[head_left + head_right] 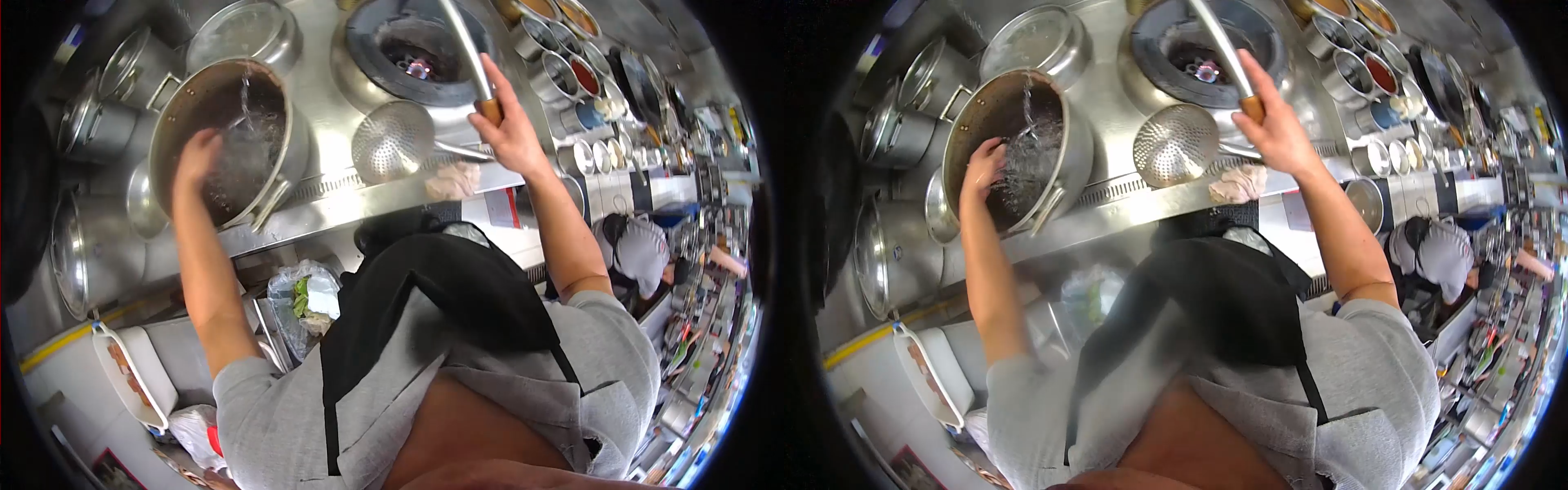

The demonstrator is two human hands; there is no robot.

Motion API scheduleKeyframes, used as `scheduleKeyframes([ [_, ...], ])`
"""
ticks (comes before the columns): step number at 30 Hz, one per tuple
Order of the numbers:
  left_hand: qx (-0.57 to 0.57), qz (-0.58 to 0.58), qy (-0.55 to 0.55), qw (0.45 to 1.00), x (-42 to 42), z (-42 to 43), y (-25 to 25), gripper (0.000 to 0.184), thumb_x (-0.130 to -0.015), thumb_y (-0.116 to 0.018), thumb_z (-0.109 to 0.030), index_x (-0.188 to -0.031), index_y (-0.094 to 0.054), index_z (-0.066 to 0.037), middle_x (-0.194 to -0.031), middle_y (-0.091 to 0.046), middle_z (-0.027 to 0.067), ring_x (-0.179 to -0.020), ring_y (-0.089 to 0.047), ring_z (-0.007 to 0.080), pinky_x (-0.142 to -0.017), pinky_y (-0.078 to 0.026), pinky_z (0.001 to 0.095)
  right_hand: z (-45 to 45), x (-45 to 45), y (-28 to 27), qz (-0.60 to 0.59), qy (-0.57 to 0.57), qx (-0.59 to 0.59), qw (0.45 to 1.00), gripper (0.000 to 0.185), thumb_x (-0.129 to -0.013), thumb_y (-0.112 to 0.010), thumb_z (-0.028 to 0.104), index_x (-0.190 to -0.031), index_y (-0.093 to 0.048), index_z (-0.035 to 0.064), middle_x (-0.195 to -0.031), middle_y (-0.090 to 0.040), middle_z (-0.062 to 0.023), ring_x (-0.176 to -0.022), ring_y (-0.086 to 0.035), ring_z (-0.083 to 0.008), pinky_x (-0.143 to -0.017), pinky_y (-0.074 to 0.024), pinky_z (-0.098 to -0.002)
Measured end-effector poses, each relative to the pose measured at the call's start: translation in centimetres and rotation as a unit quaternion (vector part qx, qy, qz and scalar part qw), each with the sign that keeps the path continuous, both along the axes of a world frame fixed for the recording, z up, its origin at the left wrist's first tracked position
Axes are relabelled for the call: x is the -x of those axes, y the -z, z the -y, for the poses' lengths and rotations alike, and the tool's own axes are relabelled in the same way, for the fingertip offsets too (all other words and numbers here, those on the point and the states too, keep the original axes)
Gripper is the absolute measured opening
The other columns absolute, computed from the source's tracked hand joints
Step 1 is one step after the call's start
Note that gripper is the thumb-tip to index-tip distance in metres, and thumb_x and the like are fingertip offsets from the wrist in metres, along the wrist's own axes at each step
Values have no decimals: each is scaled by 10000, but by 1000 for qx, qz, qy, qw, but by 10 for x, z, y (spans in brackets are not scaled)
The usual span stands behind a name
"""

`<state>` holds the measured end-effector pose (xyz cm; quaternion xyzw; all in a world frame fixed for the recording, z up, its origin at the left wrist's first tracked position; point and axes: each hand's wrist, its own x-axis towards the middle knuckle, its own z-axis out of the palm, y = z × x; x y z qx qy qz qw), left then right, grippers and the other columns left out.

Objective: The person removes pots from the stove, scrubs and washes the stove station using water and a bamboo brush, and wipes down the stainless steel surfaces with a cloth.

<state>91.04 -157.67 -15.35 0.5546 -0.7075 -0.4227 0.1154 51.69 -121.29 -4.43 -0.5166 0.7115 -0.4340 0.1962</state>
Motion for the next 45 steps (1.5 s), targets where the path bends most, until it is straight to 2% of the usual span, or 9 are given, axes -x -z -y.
scheduleKeyframes([
  [3, 22, -63, -36, 997, -20, -29, -34, 479, -912, -600, -302, -1339, -497, -111, -1183, -593, 46, -977, -579, 154, -779, -462, 300, -55, 51, 47, 41, 136, -24, 990, 794, -836, -621, 27, -1503, -229, 206, -973, -621, -89, -622, -487, -146, -634, -474, -329],
  [7, 139, -149, -30, 979, 15, -102, -94, 405, -951, -557, -228, -1318, -506, -66, -1214, -585, 81, -986, -575, 151, -819, -467, 284, -155, 121, 122, -176, 171, -22, 969, 806, -804, -577, 60, -1507, -203, 183, -1014, -621, -185, -796, -619, -310, -740, -491, -381],
  [12, 157, -194, 77, 965, 126, -204, -107, 275, -958, -547, -183, -1193, -597, -50, -1072, -636, 68, -817, -580, 95, -681, -460, 228, -265, 155, 203, -55, 205, -241, 947, 806, -832, -563, 88, -1510, -152, 237, -867, -639, -245, -820, -619, -431, -755, -479, -487],
  [21, -278, 73, 382, 878, 257, -378, 167, 227, -909, -593, -266, -969, -625, -50, -755, -595, 16, -657, -557, 126, -619, -456, 257, -300, 208, 274, -216, 239, -383, 866, 786, -828, -653, 187, -1484, -238, 317, -1146, -533, -182, -1030, -561, -405, -837, -478, -494],
  [27, -415, 22, -8, 909, 264, -406, 336, 753, -898, -575, -522, -1448, -256, -117, -1406, -433, 99, -1126, -527, 298, -879, -458, 524, -343, 155, 252, -40, 235, -140, 961, 503, -853, -614, 110, -1339, -486, 91, -1051, -588, -140, -968, -579, -272, -783, -481, -397],
  [31, -427, -37, 41, 902, 270, -391, 403, 609, -956, -496, -475, -1414, -323, -112, -1335, -511, 104, -1128, -547, 273, -909, -452, 531, -403, 73, 321, 201, 200, -193, 939, 372, -874, -577, 74, -1246, -563, 56, -863, -596, -94, -759, -576, -196, -730, -477, -315],
  [36, -418, -15, 107, 902, 273, -380, 401, 426, -959, -508, -443, -1227, -478, -113, -1156, -595, 70, -1020, -591, 208, -809, -469, 424, -425, 7, 379, 335, 207, -267, 879, 307, -893, -555, 76, -1197, -580, 40, -829, -607, -96, -745, -573, -208, -730, -478, -320],
  [41, -312, 50, 107, 943, 275, -386, 410, 307, -952, -518, -446, -953, -542, -140, -860, -584, -23, -831, -604, 113, -666, -410, 348, -358, 42, 437, 106, 234, -214, 942, 384, -853, -571, 84, -1235, -553, 54, -1039, -603, -158, -971, -584, -313, -867, -468, -395],
  [45, -341, -15, 128, 931, 257, -388, 418, 352, -950, -514, -451, -1100, -534, -133, -983, -602, 20, -914, -600, 161, -715, -424, 379, -284, 108, 478, -131, 297, -62, 944, 489, -800, -605, 61, -1279, -517, 104, -1235, -519, -127, -1153, -491, -329, -973, -410, -419],
])
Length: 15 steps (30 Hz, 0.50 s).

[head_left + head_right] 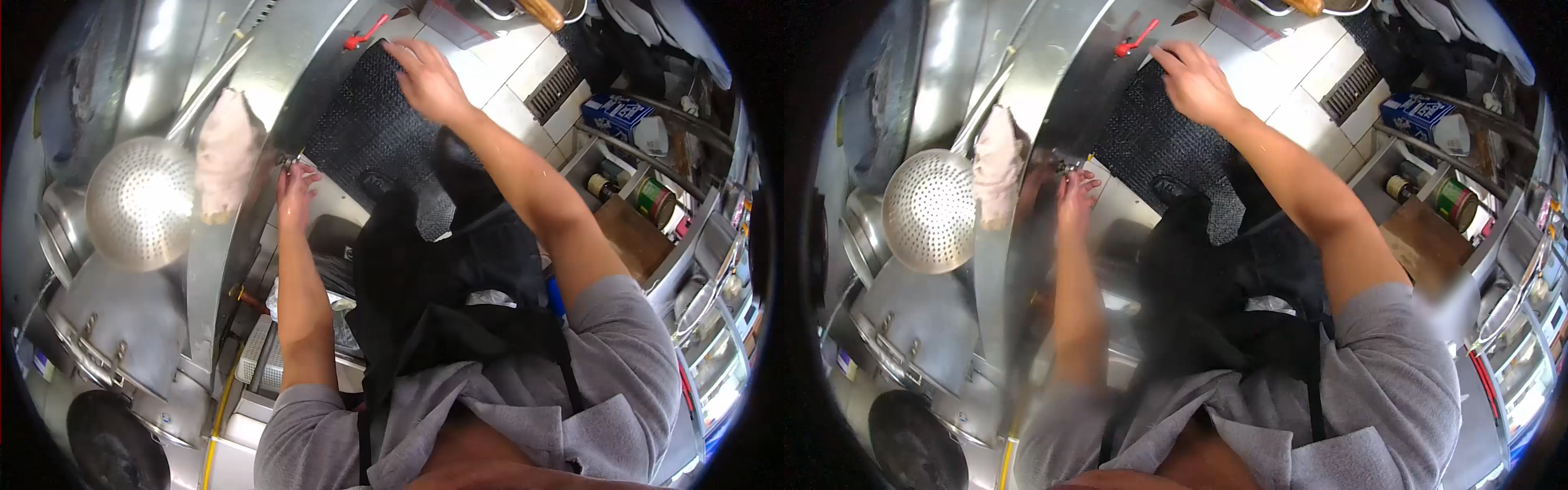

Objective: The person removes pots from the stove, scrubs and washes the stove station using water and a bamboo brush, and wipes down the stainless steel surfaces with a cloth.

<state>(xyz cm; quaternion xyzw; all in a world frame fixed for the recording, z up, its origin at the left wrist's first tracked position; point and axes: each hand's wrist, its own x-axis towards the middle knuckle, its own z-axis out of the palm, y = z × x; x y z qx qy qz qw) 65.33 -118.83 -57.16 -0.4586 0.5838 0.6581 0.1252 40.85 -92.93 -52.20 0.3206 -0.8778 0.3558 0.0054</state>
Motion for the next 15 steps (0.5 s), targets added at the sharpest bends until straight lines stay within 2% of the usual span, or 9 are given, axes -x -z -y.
scheduleKeyframes([
  [2, -233, -113, -83, 962, -16, -4, 12, 477, -944, -522, -451, -1293, -449, -134, -1179, -570, 75, -1023, -572, 227, -797, -436, 411, 26, 22, 12, -50, -1, -22, 999, 482, -760, -615, 33, -1230, -553, 121, -1222, -527, -99, -1173, -489, -293, -937, -417, -434],
  [3, -235, -107, -78, 963, -26, -7, 27, 477, -944, -522, -451, -1293, -449, -134, -1179, -570, 75, -1023, -572, 227, -797, -436, 411, 30, 30, 23, -46, 5, -23, 999, 482, -760, -615, 33, -1230, -553, 121, -1222, -527, -99, -1173, -489, -293, -937, -417, -434],
  [5, -229, 37, -60, 971, -56, -8, 81, 639, -922, -545, -477, -1421, -325, -144, -1337, -489, 111, -1121, -529, 285, -895, -417, 448, 34, 42, 46, -133, -18, -44, 990, 421, -797, -585, 71, -1209, -575, 161, -1230, -531, -63, -1189, -487, -246, -920, -403, -438],
  [7, -216, 98, -16, 971, -78, 0, 145, 695, -883, -608, -479, -1424, -329, -144, -1353, -487, 102, -1144, -529, 273, -931, -405, 464, 35, 50, 65, -139, -8, -77, 987, 415, -772, -601, 75, -1173, -590, 185, -1205, -540, -39, -1212, -476, -217, -894, -403, -429],
  [8, -78, 194, 80, 975, -71, 0, 167, 700, -869, -640, -452, -1419, -339, -139, -1339, -502, 100, -1144, -531, 267, -924, -412, 467, 33, 56, 67, -120, -52, -70, 989, 499, -743, -635, 100, -1230, -541, 156, -1255, -499, -76, -1238, -435, -256, -921, -373, -447],
  [9, -4, 235, 127, 964, -62, 3, 188, 703, -862, -656, -438, -1416, -344, -137, -1332, -510, 99, -1145, -532, 264, -920, -416, 469, 33, 60, 70, -103, -96, -63, 988, 600, -714, -668, 124, -1288, -492, 127, -1305, -457, -113, -1264, -394, -296, -948, -343, -466],
  [10, 65, 280, 172, 942, -54, 7, 211, 706, -855, -672, -424, -1413, -348, -135, -1325, -517, 99, -1145, -534, 261, -917, -420, 471, 33, 63, 75, -104, -94, -61, 988, 600, -714, -668, 124, -1288, -492, 127, -1305, -457, -113, -1264, -394, -296, -948, -343, -466],
  [12, 124, 241, 36, 962, -37, 26, 268, 688, -842, -694, -385, -1394, -373, -128, -1285, -549, 102, -1112, -556, 259, -874, -464, 468, 31, 66, 85, -182, -101, -50, 977, 547, -743, -633, 105, -1273, -499, 114, -1252, -482, -126, -1230, -426, -309, -904, -384, -448],
  [15, 198, 170, -175, 949, -13, 45, 330, 663, -823, -729, -326, -1367, -411, -116, -1226, -597, 108, -1064, -590, 254, -810, -529, 463, 34, 66, 95, -146, -109, -14, 983, 586, -720, -618, 93, -1292, -492, 114, -1277, -460, -116, -1271, -375, -312, -897, -374, -470],
])
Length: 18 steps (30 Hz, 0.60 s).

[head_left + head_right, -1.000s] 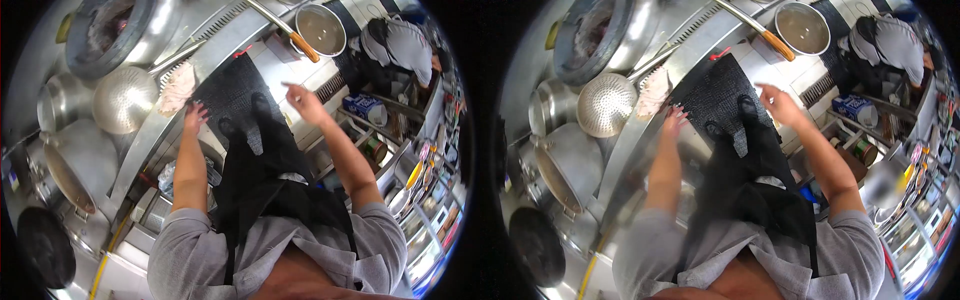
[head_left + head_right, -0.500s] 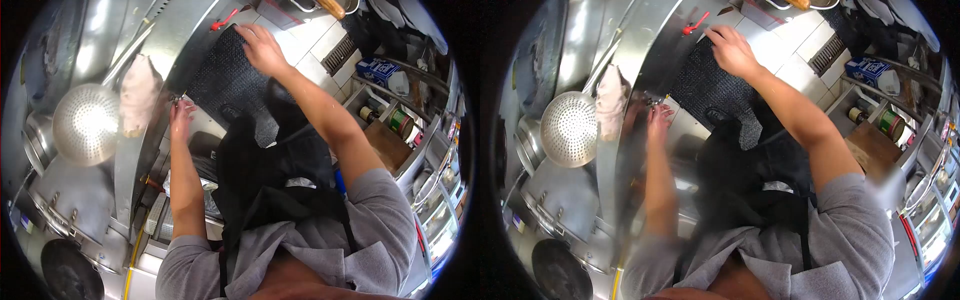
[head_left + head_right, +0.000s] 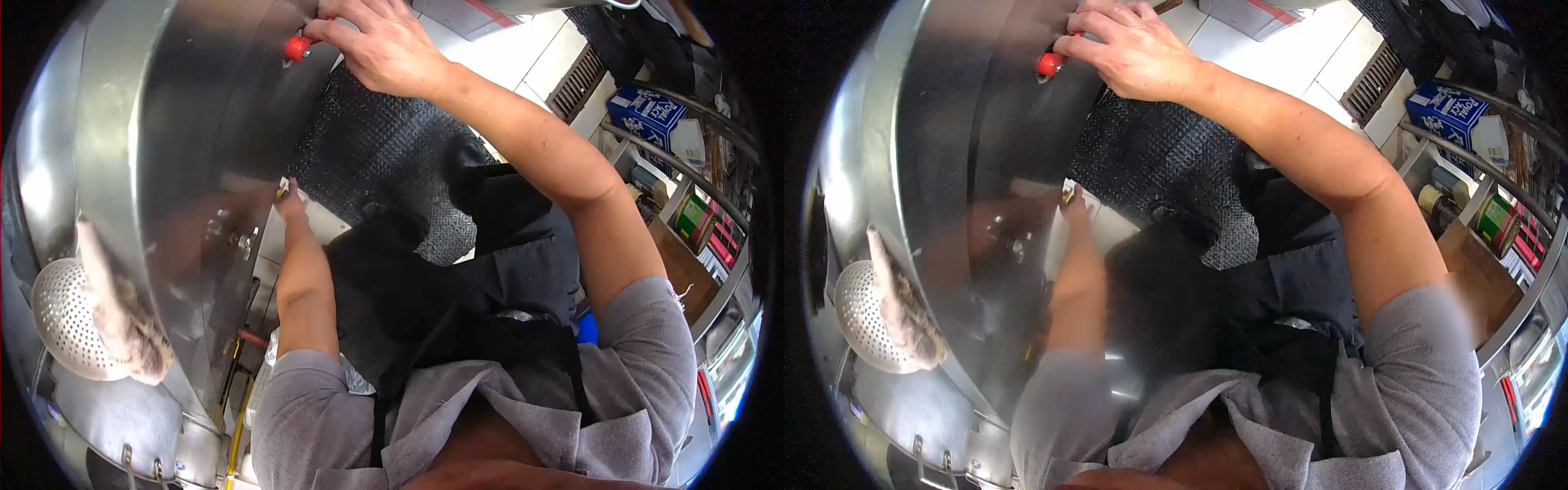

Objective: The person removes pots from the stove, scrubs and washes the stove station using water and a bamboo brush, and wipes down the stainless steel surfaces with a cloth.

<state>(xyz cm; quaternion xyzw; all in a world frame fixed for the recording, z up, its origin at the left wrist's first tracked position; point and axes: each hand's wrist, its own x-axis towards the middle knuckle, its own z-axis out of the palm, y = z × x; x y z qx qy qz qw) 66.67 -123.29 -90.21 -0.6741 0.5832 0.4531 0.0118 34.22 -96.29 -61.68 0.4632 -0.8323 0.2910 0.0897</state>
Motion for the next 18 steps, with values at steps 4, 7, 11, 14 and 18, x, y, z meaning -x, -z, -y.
scheduleKeyframes([
  [4, 55, -123, -94, 986, -27, 40, 88, 614, -795, -738, -241, -1287, -457, -3, -1106, -666, 101, -922, -649, 240, -810, -543, 369, 3, 1, 17, -34, 30, 75, 996, 435, -739, -605, 71, -1155, -596, 195, -1175, -547, -21, -1217, -473, -211, -875, -406, -418],
  [7, 206, 51, 19, 977, 1, 19, 55, 386, -790, -702, -171, -1094, -598, 44, -1072, -676, 130, -927, -659, 245, -757, -543, 361, 7, 3, 22, -43, 40, 77, 995, 436, -723, -601, 62, -1130, -603, 218, -1140, -554, 2, -1195, -486, -200, -829, -429, -410],
  [11, 349, 229, 281, 864, -61, 74, 96, 301, -863, -593, -249, -980, -667, 19, -984, -687, 173, -902, -675, 289, -717, -543, 419, 4, 8, 18, -49, 28, 55, 997, 415, -727, -603, 58, -1106, -607, 228, -1095, -554, 14, -1183, -490, -187, -820, -430, -402],
  [14, 426, 343, 437, 714, -57, 49, 20, 325, -889, -520, -279, -931, -688, -5, -910, -700, 161, -859, -690, 280, -698, -549, 430, 3, 15, 22, -69, 14, 46, 996, 405, -727, -618, 71, -1095, -608, 239, -1071, -553, 23, -1171, -493, -179, -811, -428, -396],
  [18, 401, 348, 454, 716, -28, 20, -49, 326, -884, -512, -285, -899, -697, -17, -869, -704, 150, -845, -692, 288, -706, -551, 436, 0, 17, 19, -35, 3, 45, 998, 403, -724, -609, 51, -1100, -605, 195, -1084, -553, -3, -1157, -494, -208, -840, -434, -405],
])
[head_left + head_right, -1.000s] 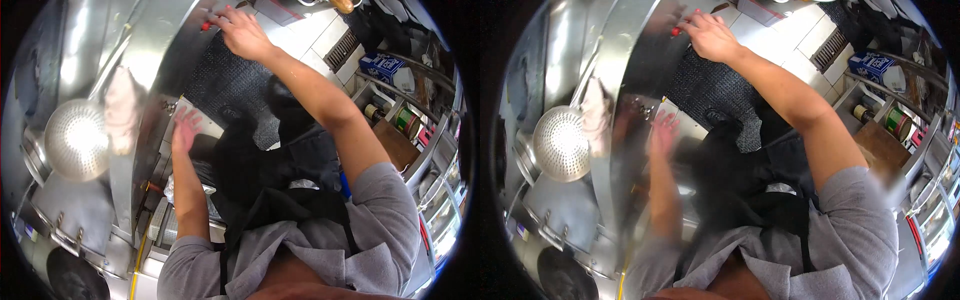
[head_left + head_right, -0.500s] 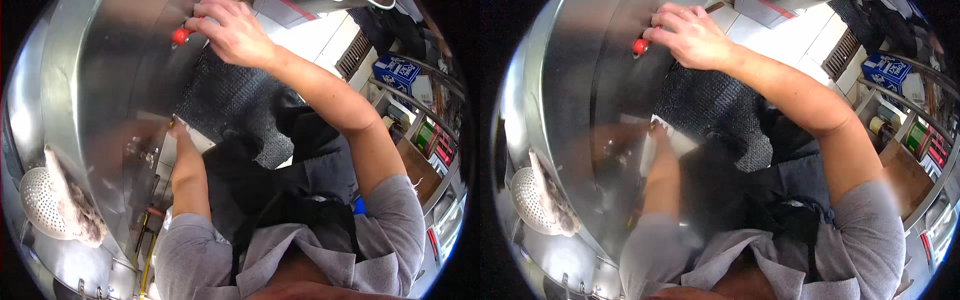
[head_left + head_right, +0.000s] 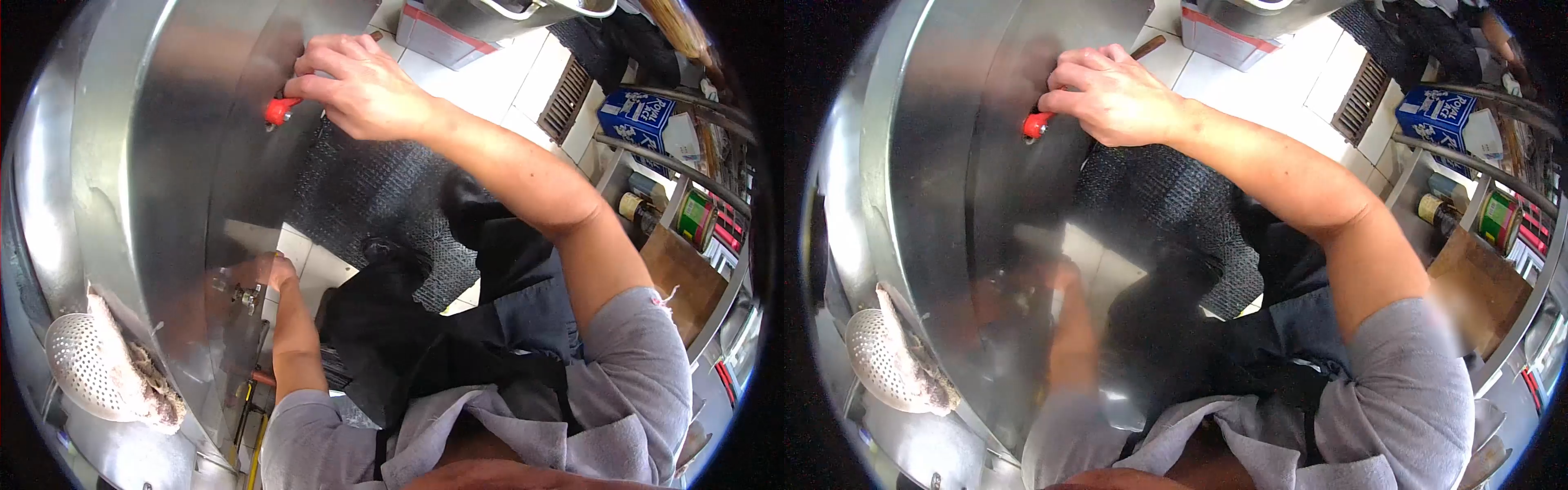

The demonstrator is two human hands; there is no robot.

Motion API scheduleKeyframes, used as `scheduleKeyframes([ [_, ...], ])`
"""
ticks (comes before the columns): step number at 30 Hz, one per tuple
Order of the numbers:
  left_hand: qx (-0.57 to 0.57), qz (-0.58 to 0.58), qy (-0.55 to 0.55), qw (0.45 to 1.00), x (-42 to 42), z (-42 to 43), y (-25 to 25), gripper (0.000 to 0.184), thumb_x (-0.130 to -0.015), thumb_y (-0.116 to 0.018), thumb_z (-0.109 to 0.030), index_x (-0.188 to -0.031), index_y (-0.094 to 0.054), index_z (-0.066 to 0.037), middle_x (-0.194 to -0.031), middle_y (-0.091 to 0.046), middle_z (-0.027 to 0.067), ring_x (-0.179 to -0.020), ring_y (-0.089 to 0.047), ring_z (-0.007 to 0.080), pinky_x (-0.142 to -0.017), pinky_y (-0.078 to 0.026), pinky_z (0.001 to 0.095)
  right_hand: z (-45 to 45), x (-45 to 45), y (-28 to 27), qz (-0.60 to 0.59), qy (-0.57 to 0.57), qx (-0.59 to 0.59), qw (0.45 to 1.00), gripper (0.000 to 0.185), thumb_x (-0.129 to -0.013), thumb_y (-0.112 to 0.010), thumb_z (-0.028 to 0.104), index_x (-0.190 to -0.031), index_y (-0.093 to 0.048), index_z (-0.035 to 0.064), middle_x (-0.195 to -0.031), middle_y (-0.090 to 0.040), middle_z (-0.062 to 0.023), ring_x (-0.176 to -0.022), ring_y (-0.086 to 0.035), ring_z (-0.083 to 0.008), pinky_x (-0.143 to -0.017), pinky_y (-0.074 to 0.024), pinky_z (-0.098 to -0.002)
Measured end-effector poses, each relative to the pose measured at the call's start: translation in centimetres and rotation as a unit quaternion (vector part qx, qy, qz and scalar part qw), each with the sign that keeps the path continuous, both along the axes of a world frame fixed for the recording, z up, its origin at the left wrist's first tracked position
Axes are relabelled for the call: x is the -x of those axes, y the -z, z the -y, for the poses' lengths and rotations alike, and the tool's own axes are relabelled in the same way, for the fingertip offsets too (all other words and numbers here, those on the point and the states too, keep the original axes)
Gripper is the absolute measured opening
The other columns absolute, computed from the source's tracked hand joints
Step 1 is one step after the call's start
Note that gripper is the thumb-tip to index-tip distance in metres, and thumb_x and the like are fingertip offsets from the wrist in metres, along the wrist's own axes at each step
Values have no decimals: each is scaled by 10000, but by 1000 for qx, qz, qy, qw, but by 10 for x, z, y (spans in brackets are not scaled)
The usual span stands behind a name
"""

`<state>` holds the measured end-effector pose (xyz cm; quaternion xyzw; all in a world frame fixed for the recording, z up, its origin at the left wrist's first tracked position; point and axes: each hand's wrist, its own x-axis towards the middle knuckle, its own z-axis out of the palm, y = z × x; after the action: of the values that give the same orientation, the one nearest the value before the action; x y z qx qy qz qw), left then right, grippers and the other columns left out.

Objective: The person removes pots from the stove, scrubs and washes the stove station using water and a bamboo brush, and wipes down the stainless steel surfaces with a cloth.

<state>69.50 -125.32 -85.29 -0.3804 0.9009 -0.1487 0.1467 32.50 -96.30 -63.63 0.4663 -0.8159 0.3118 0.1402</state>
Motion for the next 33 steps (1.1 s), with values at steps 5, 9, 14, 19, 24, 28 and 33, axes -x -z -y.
scheduleKeyframes([
  [5, -117, 76, -121, 983, -1, 0, 6, 315, -835, -572, -275, -954, -670, -1, -941, -682, 172, -919, -662, 339, -799, -529, 452, -1, -3, 74, 287, 253, 472, 794, 308, -842, -561, 61, -1146, -525, 32, -1060, -587, -113, -1025, -560, -221, -835, -482, -317],
  [9, -169, 22, -117, 978, -17, -23, -14, 640, -797, -628, -237, -1302, -383, 72, -1336, -446, 289, -1209, -482, 408, -1010, -393, 499, 62, -65, 245, 820, 272, 289, 411, 160, -895, -498, 125, -1022, -561, 50, -840, -559, -109, -631, -517, -227, -568, -481, -368],
  [14, -337, 22, -170, 926, -21, -69, -72, 732, -819, -652, -186, -1416, -291, 34, -1443, -350, 275, -1333, -369, 383, -1082, -332, 417, 166, -99, 375, 735, 343, 323, 488, 258, -857, -586, 176, -1088, -540, 70, -849, -585, -91, -725, -545, -223, -604, -452, -397],
  [19, -479, 4, -55, 876, -2, -118, -116, 540, -857, -604, -148, -1351, -433, -12, -1416, -421, 232, -1321, -398, 373, -1089, -324, 396, 142, -71, 361, 827, 213, 298, 428, 200, -885, -589, 158, -1036, -548, 33, -770, -587, -72, -630, -530, -185, -543, -406, -335],
  [24, -500, 16, -37, 865, 0, -111, -93, 475, -874, -571, -140, -1322, -468, -22, -1408, -436, 224, -1320, -403, 362, -1085, -327, 391, 159, -104, 419, 661, 382, 188, 618, 153, -924, -516, 99, -1048, -540, 13, -769, -594, -101, -589, -534, -192, -470, -417, -337],
  [28, -524, -17, -30, 851, -1, -108, -82, 442, -879, -546, -100, -1312, -479, -37, -1389, -461, 211, -1311, -415, 353, -1085, -329, 381, 105, -148, 442, 711, 377, 199, 560, 226, -905, -538, 156, -1068, -539, 0, -963, -642, -199, -837, -654, -335, -714, -519, -446],
  [33, -537, 2, -25, 844, 8, -106, -73, 414, -877, -542, -82, -1286, -504, -36, -1367, -485, 206, -1297, -433, 347, -1082, -334, 381, 56, -166, 339, 784, 327, 276, 450, 96, -939, -521, 93, -1001, -466, 43, -760, -551, -55, -629, -573, -144, -506, -518, -339],
])
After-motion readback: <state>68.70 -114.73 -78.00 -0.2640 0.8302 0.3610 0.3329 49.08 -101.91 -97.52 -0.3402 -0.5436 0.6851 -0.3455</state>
